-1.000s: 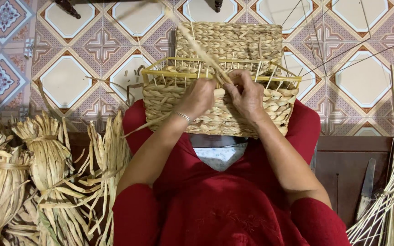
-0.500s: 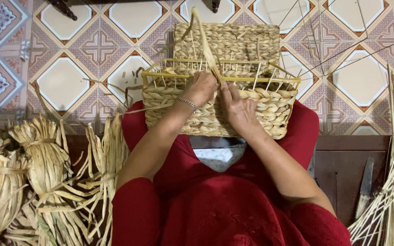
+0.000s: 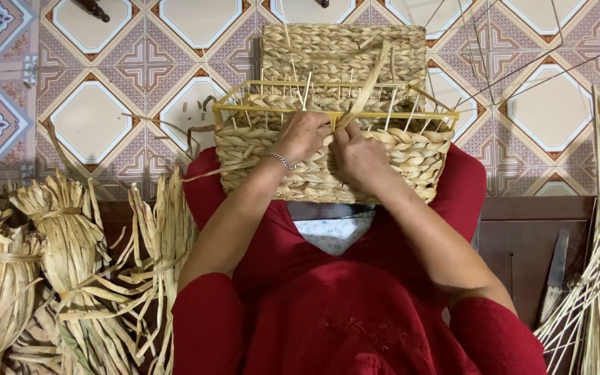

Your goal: The person weaves a basket by hand, threading and wrapping dried plant fiber strands around a wire frame and tucking the ends into the woven structure.

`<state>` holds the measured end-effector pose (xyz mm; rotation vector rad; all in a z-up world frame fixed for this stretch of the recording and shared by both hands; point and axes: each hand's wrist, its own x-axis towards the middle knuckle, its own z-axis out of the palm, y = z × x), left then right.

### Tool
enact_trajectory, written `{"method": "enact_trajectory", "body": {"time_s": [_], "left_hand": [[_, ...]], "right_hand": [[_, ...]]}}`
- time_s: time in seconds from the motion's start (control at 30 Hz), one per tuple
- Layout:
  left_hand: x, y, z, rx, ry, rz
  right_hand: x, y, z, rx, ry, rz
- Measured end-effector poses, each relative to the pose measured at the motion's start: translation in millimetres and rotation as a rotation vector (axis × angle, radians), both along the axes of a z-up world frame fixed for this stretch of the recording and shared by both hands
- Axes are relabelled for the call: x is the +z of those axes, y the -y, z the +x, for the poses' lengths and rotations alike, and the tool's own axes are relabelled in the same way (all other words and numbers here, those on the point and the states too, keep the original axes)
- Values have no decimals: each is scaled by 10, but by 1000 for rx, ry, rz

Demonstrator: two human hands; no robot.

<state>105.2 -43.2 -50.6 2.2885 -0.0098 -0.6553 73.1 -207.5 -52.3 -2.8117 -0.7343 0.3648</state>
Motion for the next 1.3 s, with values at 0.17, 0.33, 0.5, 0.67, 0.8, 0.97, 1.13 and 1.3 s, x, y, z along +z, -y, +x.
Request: {"method": "enact_trajectory", "body": {"time_s": [0.17, 0.33, 0.5, 0.67, 0.8, 0.97, 1.13, 1.3], "left_hand": [[-148, -89, 18, 7, -8, -187], [-296, -137, 6, 24, 100, -283], [-508, -58, -8, -38, 508, -15], [-803, 45, -61, 54, 583, 50], [-931, 115, -86, 127, 741, -10], [-802, 66, -219, 229, 691, -181], [-490, -61, -318, 338, 432, -532], [-453, -51, -283, 236, 663, -400]], "right_hand": [[142, 121, 214, -34, -323, 264], [137, 115, 214, -43, -301, 341], [-57, 154, -58, -53, 62, 629], [-57, 302, 64, -361, 237, 844], [322, 360, 237, -437, -14, 1070], [201, 421, 299, -590, -255, 1263], [-141, 536, 3, -283, 39, 1021], [-115, 339, -106, 6, 332, 854]]}}
